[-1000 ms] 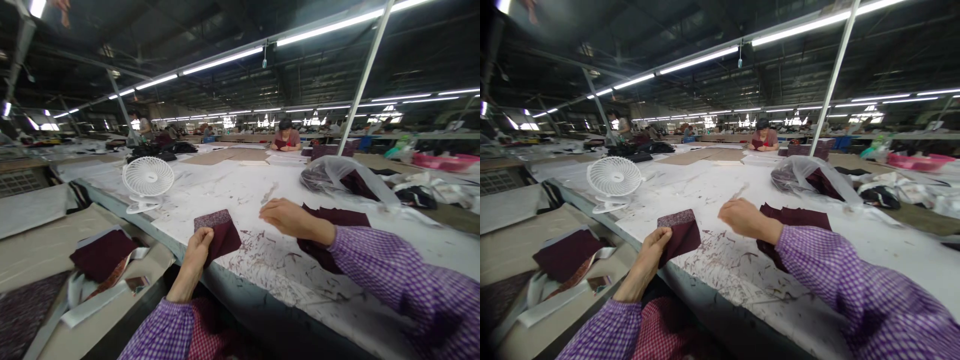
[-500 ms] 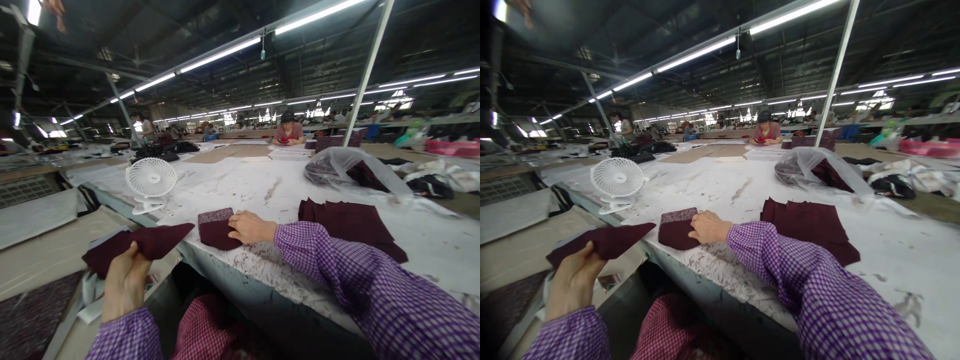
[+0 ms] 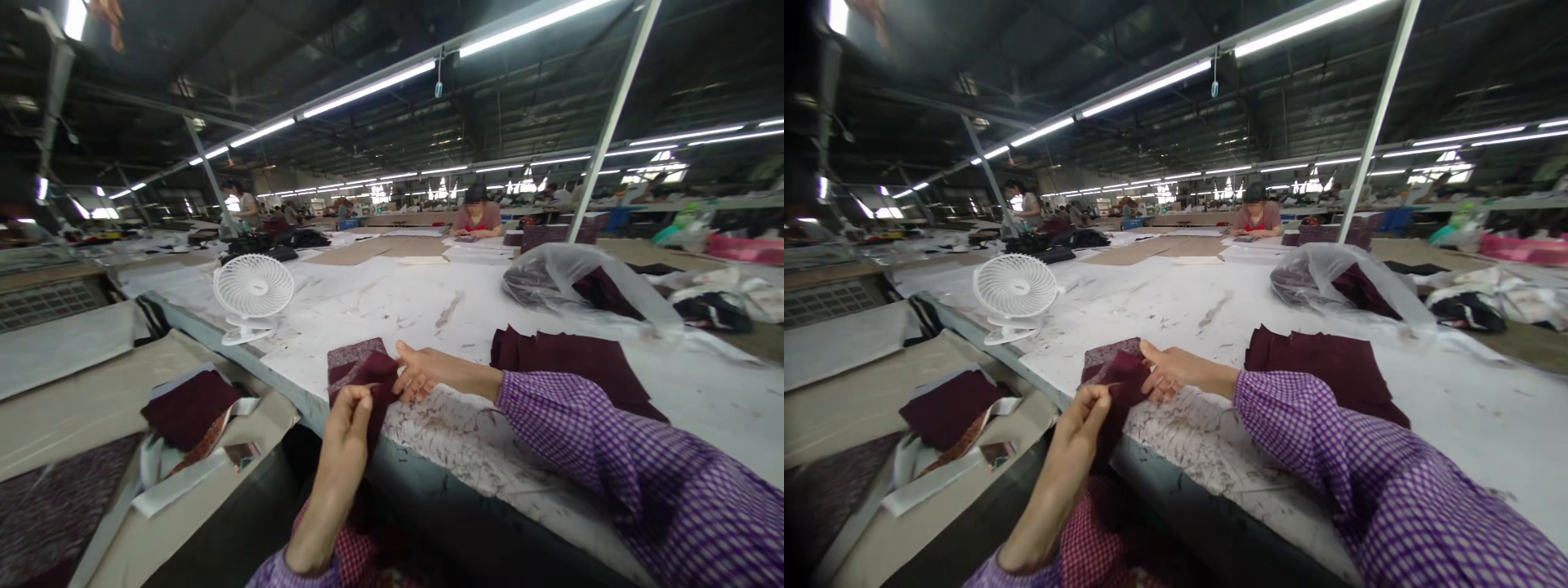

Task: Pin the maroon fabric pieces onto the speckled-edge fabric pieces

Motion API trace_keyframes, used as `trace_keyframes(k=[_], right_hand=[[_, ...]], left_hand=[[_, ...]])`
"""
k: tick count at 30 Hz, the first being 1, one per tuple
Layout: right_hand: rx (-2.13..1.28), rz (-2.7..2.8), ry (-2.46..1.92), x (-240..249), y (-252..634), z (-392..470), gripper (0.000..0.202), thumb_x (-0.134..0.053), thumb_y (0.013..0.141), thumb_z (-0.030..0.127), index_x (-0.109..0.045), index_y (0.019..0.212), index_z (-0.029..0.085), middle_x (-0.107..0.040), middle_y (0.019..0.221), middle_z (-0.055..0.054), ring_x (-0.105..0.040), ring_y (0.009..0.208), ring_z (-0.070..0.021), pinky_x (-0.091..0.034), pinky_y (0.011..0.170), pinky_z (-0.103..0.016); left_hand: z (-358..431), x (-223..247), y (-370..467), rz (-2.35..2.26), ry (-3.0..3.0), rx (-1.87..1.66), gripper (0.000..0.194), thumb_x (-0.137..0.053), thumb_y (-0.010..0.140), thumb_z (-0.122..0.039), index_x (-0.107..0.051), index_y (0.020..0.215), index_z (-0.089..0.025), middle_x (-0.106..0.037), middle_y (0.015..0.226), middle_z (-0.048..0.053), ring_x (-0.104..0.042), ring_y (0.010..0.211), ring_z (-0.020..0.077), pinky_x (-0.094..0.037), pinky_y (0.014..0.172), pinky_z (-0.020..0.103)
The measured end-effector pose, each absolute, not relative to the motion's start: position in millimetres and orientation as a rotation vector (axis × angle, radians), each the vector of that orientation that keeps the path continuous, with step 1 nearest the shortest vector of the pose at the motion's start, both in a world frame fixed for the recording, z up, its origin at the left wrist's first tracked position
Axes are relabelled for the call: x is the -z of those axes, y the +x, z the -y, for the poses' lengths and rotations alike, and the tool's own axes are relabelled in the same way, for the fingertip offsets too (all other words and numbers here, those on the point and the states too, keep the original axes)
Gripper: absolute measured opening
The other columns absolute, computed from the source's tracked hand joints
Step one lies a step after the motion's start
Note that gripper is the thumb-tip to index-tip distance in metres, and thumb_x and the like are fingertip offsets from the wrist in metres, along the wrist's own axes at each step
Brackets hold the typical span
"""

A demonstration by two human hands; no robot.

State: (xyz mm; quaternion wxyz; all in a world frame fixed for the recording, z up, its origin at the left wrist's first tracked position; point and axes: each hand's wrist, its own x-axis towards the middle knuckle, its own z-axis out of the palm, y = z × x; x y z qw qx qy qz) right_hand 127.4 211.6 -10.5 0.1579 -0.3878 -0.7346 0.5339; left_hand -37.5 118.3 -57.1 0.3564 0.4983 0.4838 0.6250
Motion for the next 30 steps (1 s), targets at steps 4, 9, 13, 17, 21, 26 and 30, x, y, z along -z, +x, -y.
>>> trace_keyframes(k=[4, 9, 13, 17, 21, 26, 30], right_hand=[[-1.514, 2.116, -1.089, 6.8, 151.0, -198.4, 0.046, -0.061, 0.082, 0.044, -0.055, 0.115, 0.013, -0.064, 0.092, -0.008, -0.060, 0.064, -0.0130, -0.049, 0.055, -0.025], [-1.255, 2.307, -1.114, 11.8, 178.6, -206.8, 0.060, -0.066, 0.074, 0.018, -0.047, 0.130, 0.013, -0.061, 0.092, -0.004, -0.057, 0.073, -0.0126, -0.048, 0.063, -0.024], [-1.240, 2.430, -0.986, 16.4, 190.3, -215.6, 0.065, -0.063, 0.076, 0.018, -0.041, 0.137, 0.015, -0.062, 0.102, -0.006, -0.058, 0.088, -0.0156, -0.048, 0.073, -0.027], [-0.812, 2.605, -1.143, 17.3, 198.1, -220.9, 0.072, -0.069, 0.072, 0.019, -0.040, 0.138, 0.014, -0.064, 0.099, -0.007, -0.060, 0.083, -0.0172, -0.047, 0.072, -0.028], [-0.382, 2.666, -1.303, 12.1, 212.2, -227.6, 0.050, -0.063, 0.080, 0.024, -0.053, 0.127, 0.012, -0.068, 0.090, -0.008, -0.062, 0.079, -0.0183, -0.045, 0.072, -0.027], [-0.160, 2.693, -1.117, 14.9, 219.7, -238.1, 0.020, -0.054, 0.084, 0.012, -0.069, 0.097, 0.014, -0.069, 0.094, -0.007, -0.062, 0.080, -0.0156, -0.043, 0.075, -0.026], [-0.180, 2.743, -0.970, 24.5, 215.4, -243.5, 0.020, -0.054, 0.083, 0.010, -0.069, 0.096, 0.013, -0.067, 0.092, -0.008, -0.060, 0.080, -0.0147, -0.043, 0.076, -0.026]], left_hand=[[-105.7, 60.3, -11.0, -1.179, 1.598, -1.331, 0.019, -0.046, 0.089, -0.035, -0.055, 0.083, -0.019, -0.063, 0.100, 0.004, -0.057, 0.094, 0.0168, -0.042, 0.084, 0.028], [-118.3, 41.0, -15.6, -1.287, 1.763, -1.287, 0.025, -0.044, 0.090, -0.037, -0.059, 0.100, -0.020, -0.065, 0.100, 0.005, -0.060, 0.090, 0.0183, -0.046, 0.081, 0.031], [-152.3, 31.1, -13.5, -1.519, 2.046, -1.202, 0.026, -0.051, 0.085, -0.027, -0.062, 0.106, -0.016, -0.065, 0.104, 0.010, -0.057, 0.101, 0.0242, -0.043, 0.089, 0.038], [-180.2, 40.3, 5.8, -1.554, 2.107, -0.900, 0.021, -0.058, 0.081, -0.025, -0.067, 0.100, -0.019, -0.069, 0.096, 0.007, -0.061, 0.091, 0.0236, -0.045, 0.084, 0.037], [-191.9, 54.7, 19.3, -1.573, 2.310, -0.819, 0.022, -0.055, 0.083, -0.017, -0.069, 0.099, -0.021, -0.067, 0.095, 0.005, -0.060, 0.092, 0.0203, -0.043, 0.082, 0.031], [-192.2, 57.1, 22.2, -1.623, 2.491, -0.647, 0.029, -0.043, 0.090, -0.017, -0.070, 0.100, -0.021, -0.063, 0.090, 0.006, -0.058, 0.088, 0.0189, -0.042, 0.074, 0.028], [-188.8, 55.0, 23.4, -1.645, 2.598, -0.607, 0.031, -0.042, 0.090, -0.016, -0.071, 0.096, -0.023, -0.061, 0.088, 0.005, -0.056, 0.086, 0.0188, -0.040, 0.070, 0.028]])
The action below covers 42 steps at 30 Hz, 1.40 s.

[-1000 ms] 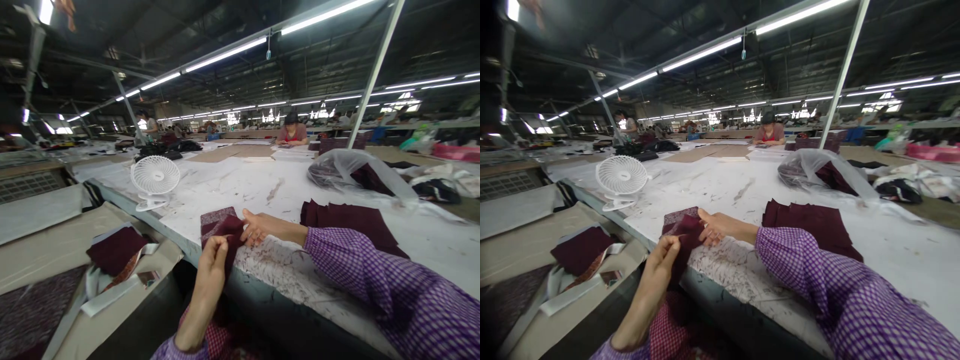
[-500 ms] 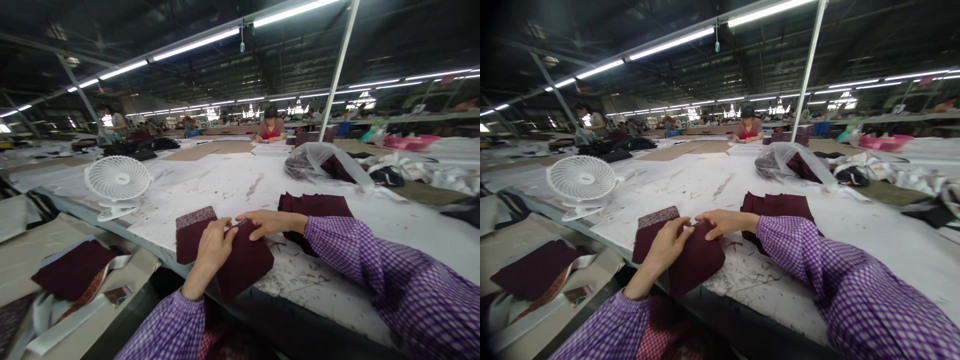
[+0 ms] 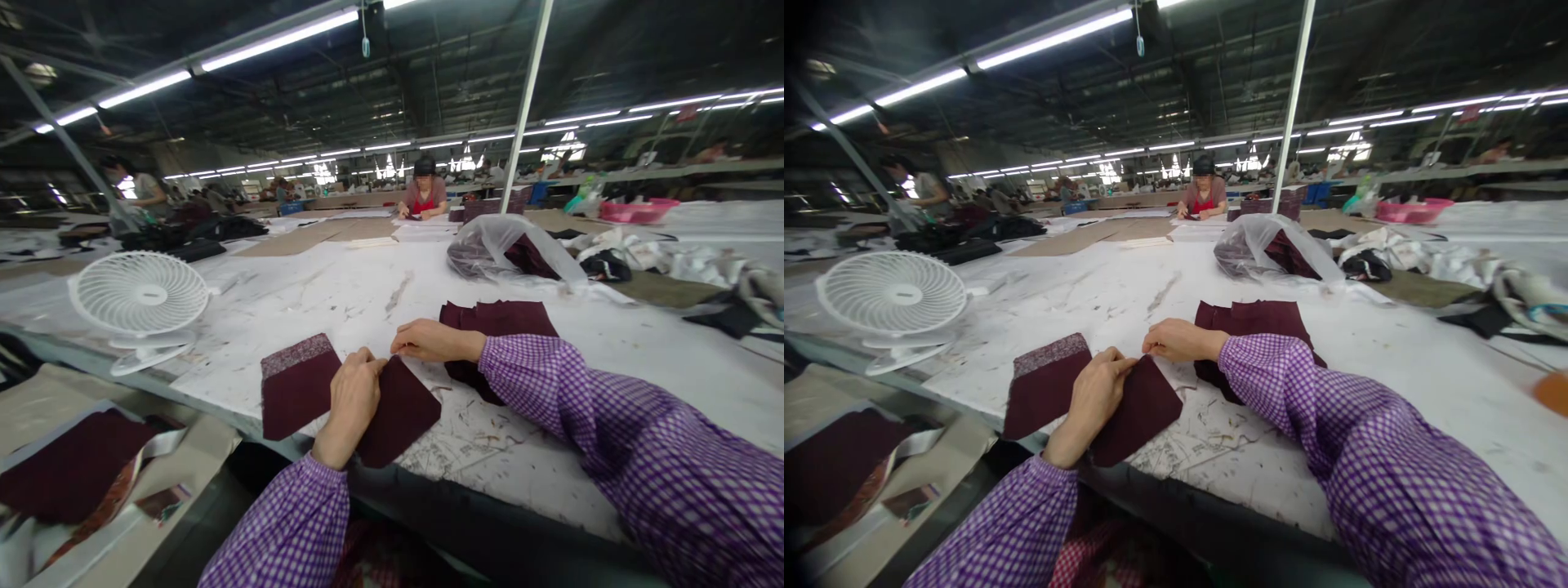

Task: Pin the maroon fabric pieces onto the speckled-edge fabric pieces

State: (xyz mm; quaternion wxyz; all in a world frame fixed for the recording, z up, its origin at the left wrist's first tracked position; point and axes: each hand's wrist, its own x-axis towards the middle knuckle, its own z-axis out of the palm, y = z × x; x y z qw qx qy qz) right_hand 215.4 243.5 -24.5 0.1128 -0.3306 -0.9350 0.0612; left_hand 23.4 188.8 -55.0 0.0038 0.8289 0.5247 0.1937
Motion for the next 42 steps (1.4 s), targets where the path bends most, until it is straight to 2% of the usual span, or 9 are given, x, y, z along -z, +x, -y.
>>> trace_keyframes(k=[12, 14, 18, 22, 26, 29, 34, 37, 42], right_hand=[[-0.135, 2.792, -0.959, 20.9, 210.1, -237.8, 0.014, -0.053, 0.079, 0.008, -0.064, 0.085, 0.012, -0.064, 0.082, -0.005, -0.055, 0.073, -0.0136, -0.041, 0.070, -0.025], [-0.024, 2.825, -0.969, 23.1, 208.1, -235.5, 0.013, -0.051, 0.082, 0.010, -0.063, 0.086, 0.013, -0.063, 0.085, -0.006, -0.054, 0.074, -0.0138, -0.040, 0.069, -0.025], [0.414, 2.937, -0.911, 34.1, 209.0, -230.8, 0.021, -0.040, 0.092, 0.015, -0.061, 0.092, 0.013, -0.060, 0.091, -0.008, -0.052, 0.078, -0.0164, -0.039, 0.065, -0.027], [0.641, 3.003, -0.778, 37.5, 221.2, -228.3, 0.026, -0.035, 0.095, 0.014, -0.061, 0.100, 0.012, -0.060, 0.096, -0.011, -0.052, 0.089, -0.0198, -0.042, 0.073, -0.031], [0.494, 2.897, -0.906, 28.6, 228.7, -225.0, 0.028, -0.041, 0.090, 0.006, -0.061, 0.108, 0.013, -0.060, 0.109, -0.011, -0.054, 0.097, -0.0195, -0.043, 0.086, -0.035], [0.227, 2.783, -0.920, 27.8, 219.8, -216.1, 0.037, -0.040, 0.085, 0.001, -0.058, 0.115, 0.013, -0.058, 0.119, -0.010, -0.055, 0.105, -0.0176, -0.044, 0.090, -0.032], [-0.049, 2.739, -0.953, 38.5, 204.1, -201.8, 0.032, -0.042, 0.086, 0.005, -0.062, 0.110, 0.010, -0.062, 0.113, -0.012, -0.059, 0.100, -0.0187, -0.047, 0.088, -0.030], [-0.090, 2.745, -0.940, 39.9, 204.9, -201.5, 0.035, -0.042, 0.083, 0.003, -0.062, 0.111, 0.009, -0.061, 0.114, -0.012, -0.057, 0.103, -0.0193, -0.046, 0.090, -0.030], [-0.066, 2.851, -0.952, 31.2, 204.6, -203.4, 0.040, -0.043, 0.079, 0.000, -0.062, 0.113, 0.011, -0.060, 0.111, -0.012, -0.056, 0.101, -0.0193, -0.046, 0.087, -0.029]], left_hand=[[-187.8, 58.4, 22.2, -1.639, 2.642, -0.639, 0.033, -0.039, 0.091, -0.018, -0.070, 0.098, -0.025, -0.059, 0.086, 0.004, -0.053, 0.082, 0.0179, -0.038, 0.067, 0.028], [-187.9, 58.8, 22.1, -1.633, 2.648, -0.635, 0.033, -0.039, 0.091, -0.018, -0.070, 0.099, -0.025, -0.059, 0.086, 0.004, -0.052, 0.082, 0.0177, -0.038, 0.068, 0.028], [-186.5, 58.2, 22.1, -1.622, 2.716, -0.550, 0.036, -0.038, 0.090, -0.013, -0.069, 0.102, -0.026, -0.058, 0.090, 0.005, -0.051, 0.085, 0.0188, -0.039, 0.072, 0.028], [-183.3, 56.2, 22.7, -1.619, 2.796, -0.454, 0.037, -0.036, 0.090, -0.012, -0.068, 0.103, -0.024, -0.057, 0.095, 0.007, -0.049, 0.086, 0.0211, -0.040, 0.076, 0.032], [-182.8, 56.9, 25.2, -1.612, 2.785, -0.473, 0.039, -0.035, 0.090, -0.010, -0.068, 0.104, -0.024, -0.057, 0.095, 0.008, -0.049, 0.086, 0.0211, -0.040, 0.078, 0.033], [-184.6, 57.7, 26.0, -1.609, 2.773, -0.512, 0.040, -0.035, 0.089, -0.008, -0.068, 0.105, -0.025, -0.057, 0.095, 0.007, -0.050, 0.086, 0.0196, -0.041, 0.080, 0.031], [-187.3, 57.0, 2.3, -1.518, 2.619, -0.669, 0.032, -0.043, 0.089, -0.016, -0.072, 0.098, -0.028, -0.061, 0.087, 0.004, -0.055, 0.083, 0.0175, -0.041, 0.072, 0.028], [-185.3, 58.4, -22.5, -1.465, 2.530, -0.794, 0.028, -0.048, 0.088, -0.018, -0.074, 0.089, -0.028, -0.063, 0.082, 0.002, -0.056, 0.079, 0.0159, -0.041, 0.070, 0.026], [-178.6, 63.2, -38.6, -1.445, 2.597, -0.864, 0.028, -0.045, 0.091, -0.023, -0.073, 0.087, -0.023, -0.062, 0.081, 0.003, -0.053, 0.078, 0.0165, -0.040, 0.071, 0.027]])
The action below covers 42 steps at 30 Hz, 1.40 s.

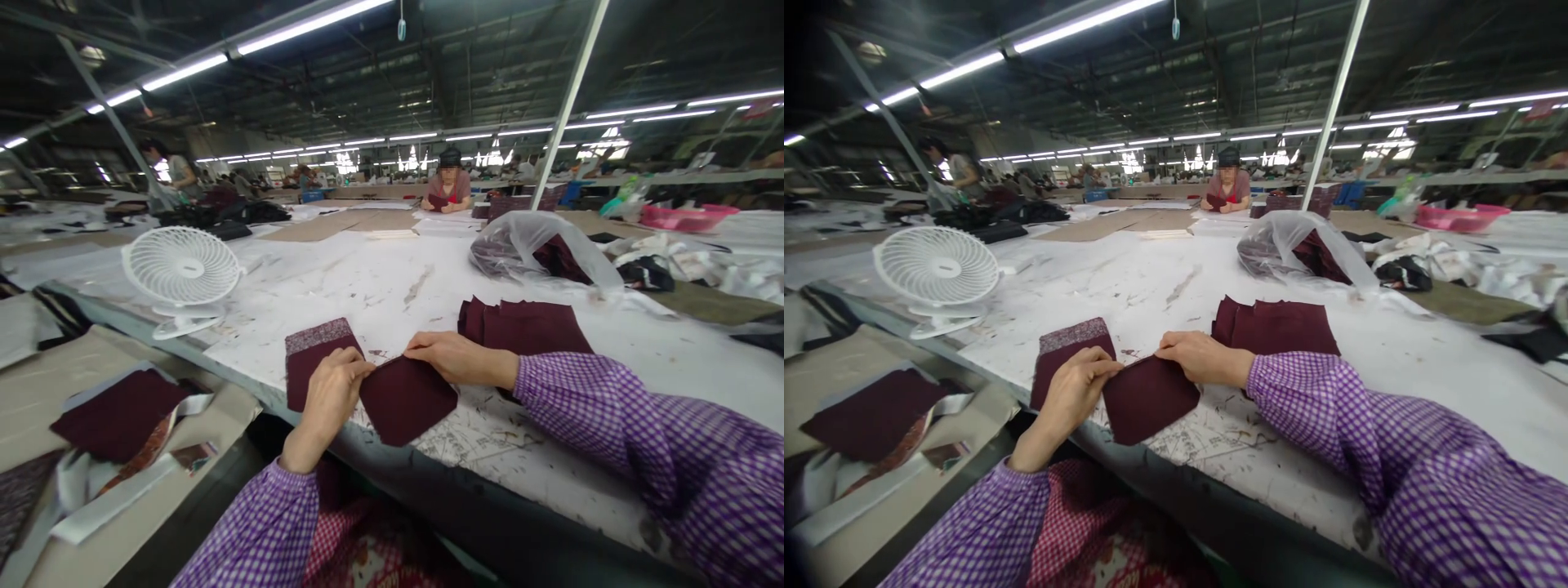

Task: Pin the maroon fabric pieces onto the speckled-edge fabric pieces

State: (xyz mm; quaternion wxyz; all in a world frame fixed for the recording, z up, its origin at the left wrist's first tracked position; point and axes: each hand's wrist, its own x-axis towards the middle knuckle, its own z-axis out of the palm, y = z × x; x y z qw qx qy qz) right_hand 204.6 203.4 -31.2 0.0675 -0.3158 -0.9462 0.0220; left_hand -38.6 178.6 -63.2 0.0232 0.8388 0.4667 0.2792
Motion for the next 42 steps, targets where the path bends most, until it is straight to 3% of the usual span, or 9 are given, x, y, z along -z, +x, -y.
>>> trace_keyframes(k=[9, 13, 23, 32, 34, 38, 42], right_hand=[[0.323, 3.162, -1.136, 4.6, 172.7, -194.1, 0.057, -0.045, 0.082, 0.008, -0.047, 0.136, 0.030, -0.057, 0.099, -0.013, -0.058, 0.077, -0.0202, -0.041, 0.065, -0.030], [0.373, 3.273, -1.111, -7.6, 164.4, -194.6, 0.057, -0.043, 0.084, 0.011, -0.044, 0.138, 0.029, -0.057, 0.098, -0.013, -0.057, 0.072, -0.0179, -0.039, 0.063, -0.028], [0.411, 3.423, -1.115, -31.2, 145.2, -186.6, 0.059, -0.041, 0.086, 0.009, -0.038, 0.141, 0.029, -0.063, 0.101, -0.012, -0.060, 0.079, -0.0190, -0.037, 0.065, -0.027], [0.397, 3.444, -0.977, -23.7, 136.1, -190.3, 0.059, -0.036, 0.090, 0.007, -0.031, 0.144, 0.033, -0.066, 0.087, -0.009, -0.059, 0.072, -0.0168, -0.034, 0.060, -0.026], [0.413, 3.379, -0.921, -16.7, 139.1, -193.2, 0.057, -0.036, 0.092, 0.009, -0.033, 0.143, 0.033, -0.066, 0.085, -0.008, -0.059, 0.070, -0.0166, -0.034, 0.060, -0.026], [0.315, 3.161, -1.089, -6.0, 149.2, -203.4, 0.047, -0.050, 0.091, 0.033, -0.043, 0.137, 0.027, -0.063, 0.101, -0.013, -0.059, 0.081, -0.0211, -0.039, 0.068, -0.030], [0.016, 3.049, -1.233, 1.9, 153.3, -207.5, 0.031, -0.061, 0.083, 0.037, -0.062, 0.110, 0.021, -0.063, 0.097, -0.009, -0.054, 0.097, -0.0246, -0.037, 0.085, -0.037]], left_hand=[[-173.3, 60.7, -36.8, -1.491, 2.835, -0.705, 0.030, -0.040, 0.094, -0.023, -0.070, 0.093, -0.024, -0.061, 0.083, 0.005, -0.048, 0.081, 0.0188, -0.035, 0.071, 0.032], [-175.0, 64.9, -41.9, -1.441, 2.766, -0.806, 0.025, -0.043, 0.093, -0.022, -0.068, 0.092, -0.021, -0.060, 0.083, 0.004, -0.049, 0.080, 0.0183, -0.038, 0.072, 0.031], [-177.9, 66.7, -56.0, -1.293, 2.549, -1.003, 0.013, -0.052, 0.088, -0.020, -0.064, 0.084, -0.018, -0.061, 0.083, 0.004, -0.053, 0.081, 0.0173, -0.044, 0.077, 0.032], [-175.2, 67.1, -72.5, -1.122, 2.332, -1.049, 0.023, -0.045, 0.092, -0.026, -0.066, 0.088, -0.018, -0.064, 0.090, 0.006, -0.056, 0.087, 0.0176, -0.045, 0.079, 0.032], [-175.5, 68.1, -76.9, -1.142, 2.237, -1.065, 0.022, -0.045, 0.091, -0.026, -0.066, 0.093, -0.019, -0.064, 0.093, 0.006, -0.057, 0.090, 0.0177, -0.045, 0.082, 0.032], [-176.4, 68.6, -77.4, -1.215, 2.169, -1.027, 0.018, -0.053, 0.086, -0.030, -0.062, 0.097, -0.019, -0.062, 0.092, 0.004, -0.057, 0.088, 0.0174, -0.045, 0.081, 0.031], [-177.6, 70.0, -76.8, -1.217, 2.126, -0.976, 0.027, -0.066, 0.076, -0.038, -0.059, 0.095, -0.019, -0.060, 0.092, 0.003, -0.056, 0.089, 0.0183, -0.046, 0.080, 0.031]])
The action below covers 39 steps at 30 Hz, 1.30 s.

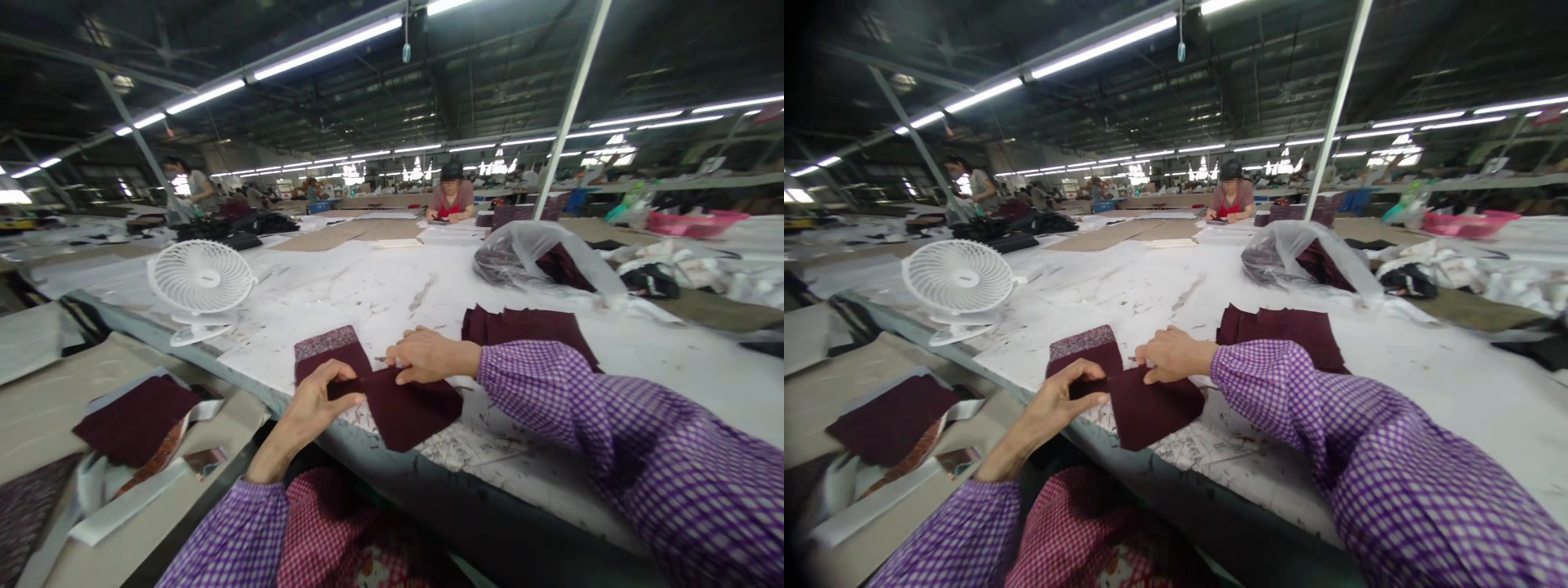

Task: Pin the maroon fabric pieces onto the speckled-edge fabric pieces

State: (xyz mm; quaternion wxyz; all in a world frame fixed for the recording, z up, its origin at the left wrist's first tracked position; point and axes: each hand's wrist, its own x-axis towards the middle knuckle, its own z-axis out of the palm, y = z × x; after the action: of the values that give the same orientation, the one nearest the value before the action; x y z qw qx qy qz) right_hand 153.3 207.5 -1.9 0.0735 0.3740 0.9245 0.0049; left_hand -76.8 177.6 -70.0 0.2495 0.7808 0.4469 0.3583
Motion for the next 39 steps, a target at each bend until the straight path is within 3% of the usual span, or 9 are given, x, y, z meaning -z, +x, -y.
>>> trace_keyframes(k=[3, 6, 11, 16, 20, 26, 29, 35, 39], right_hand=[[0.055, -2.919, 1.099, 5.5, 157.8, -200.7, 0.014, -0.061, 0.082, 0.027, -0.062, 0.092, 0.017, -0.061, 0.098, -0.008, -0.051, 0.096, -0.0220, -0.038, 0.084, -0.035], [0.426, -3.075, 1.094, -6.7, 174.4, -187.6, 0.012, -0.055, 0.086, 0.021, -0.056, 0.096, 0.014, -0.061, 0.093, -0.006, -0.052, 0.082, -0.0155, -0.041, 0.075, -0.028], [1.012, -3.033, 1.267, -52.8, 241.1, -170.8, 0.021, -0.048, 0.090, 0.030, -0.054, 0.103, 0.014, -0.061, 0.091, -0.004, -0.053, 0.078, -0.0136, -0.041, 0.069, -0.025], [0.760, -2.832, 1.703, -52.3, 325.5, -187.2, 0.038, -0.047, 0.088, 0.038, -0.050, 0.119, 0.016, -0.062, 0.083, -0.003, -0.055, 0.069, -0.0153, -0.041, 0.061, -0.026], [0.403, -2.682, 1.928, -31.5, 359.1, -206.3, 0.044, -0.052, 0.081, 0.032, -0.053, 0.121, 0.014, -0.066, 0.089, -0.007, -0.061, 0.079, -0.0187, -0.044, 0.070, -0.028], [0.336, -2.612, 2.073, -38.6, 359.5, -205.5, 0.041, -0.046, 0.079, 0.012, -0.055, 0.119, 0.015, -0.069, 0.092, -0.005, -0.064, 0.077, -0.0142, -0.048, 0.074, -0.024], [0.177, -2.494, 2.300, -46.3, 359.8, -201.2, 0.032, -0.049, 0.080, 0.013, -0.059, 0.111, 0.015, -0.069, 0.086, -0.005, -0.064, 0.075, -0.0145, -0.049, 0.070, -0.024], [0.622, -2.096, 2.676, -42.2, 370.3, -198.5, 0.012, -0.054, 0.082, 0.020, -0.059, 0.087, 0.011, -0.064, 0.075, -0.007, -0.058, 0.054, -0.0087, -0.043, 0.045, -0.017], [0.736, -1.980, 2.657, -28.4, 381.9, -198.4, 0.023, -0.062, 0.081, 0.034, -0.057, 0.077, 0.011, -0.055, 0.062, -0.002, -0.048, 0.048, -0.0051, -0.033, 0.039, -0.014]], left_hand=[[-181.0, 73.0, -80.0, -1.234, 2.146, -0.956, 0.030, -0.067, 0.074, -0.040, -0.058, 0.095, -0.020, -0.059, 0.094, 0.003, -0.056, 0.090, 0.0193, -0.045, 0.082, 0.032], [-184.6, 74.1, -83.7, -1.254, 2.212, -0.909, 0.032, -0.066, 0.075, -0.043, -0.058, 0.095, -0.021, -0.060, 0.096, 0.003, -0.057, 0.092, 0.0205, -0.045, 0.082, 0.033], [-181.3, 67.1, -81.4, -1.307, 2.430, -0.815, 0.027, -0.060, 0.079, -0.045, -0.061, 0.095, -0.023, -0.062, 0.101, 0.003, -0.057, 0.096, 0.0215, -0.044, 0.084, 0.034], [-169.3, 57.7, -63.5, -1.464, 2.718, -0.738, 0.016, -0.048, 0.087, -0.028, -0.061, 0.085, -0.020, -0.064, 0.093, 0.004, -0.057, 0.088, 0.0208, -0.044, 0.080, 0.033], [-165.1, 55.0, -50.6, -1.606, 2.868, -0.640, 0.023, -0.040, 0.088, -0.020, -0.061, 0.079, -0.019, -0.063, 0.084, 0.006, -0.056, 0.082, 0.0209, -0.043, 0.072, 0.031], [-171.0, 63.1, -61.4, -1.701, 2.607, -0.830, 0.018, -0.044, 0.084, -0.024, -0.062, 0.080, -0.022, -0.068, 0.085, 0.003, -0.062, 0.081, 0.0203, -0.042, 0.071, 0.029], [-176.2, 68.1, -69.1, -1.712, 2.423, -0.900, 0.018, -0.047, 0.081, -0.030, -0.064, 0.084, -0.025, -0.070, 0.089, 0.000, -0.064, 0.080, 0.0199, -0.042, 0.070, 0.028], [-178.3, 70.1, -69.8, -1.722, 2.321, -0.956, 0.022, -0.046, 0.077, -0.037, -0.064, 0.082, -0.026, -0.071, 0.087, -0.001, -0.066, 0.081, 0.0222, -0.043, 0.070, 0.029], [-177.4, 69.2, -67.9, -1.734, 2.269, -1.001, 0.024, -0.046, 0.076, -0.039, -0.064, 0.082, -0.026, -0.072, 0.086, 0.000, -0.066, 0.080, 0.0233, -0.043, 0.070, 0.030]])
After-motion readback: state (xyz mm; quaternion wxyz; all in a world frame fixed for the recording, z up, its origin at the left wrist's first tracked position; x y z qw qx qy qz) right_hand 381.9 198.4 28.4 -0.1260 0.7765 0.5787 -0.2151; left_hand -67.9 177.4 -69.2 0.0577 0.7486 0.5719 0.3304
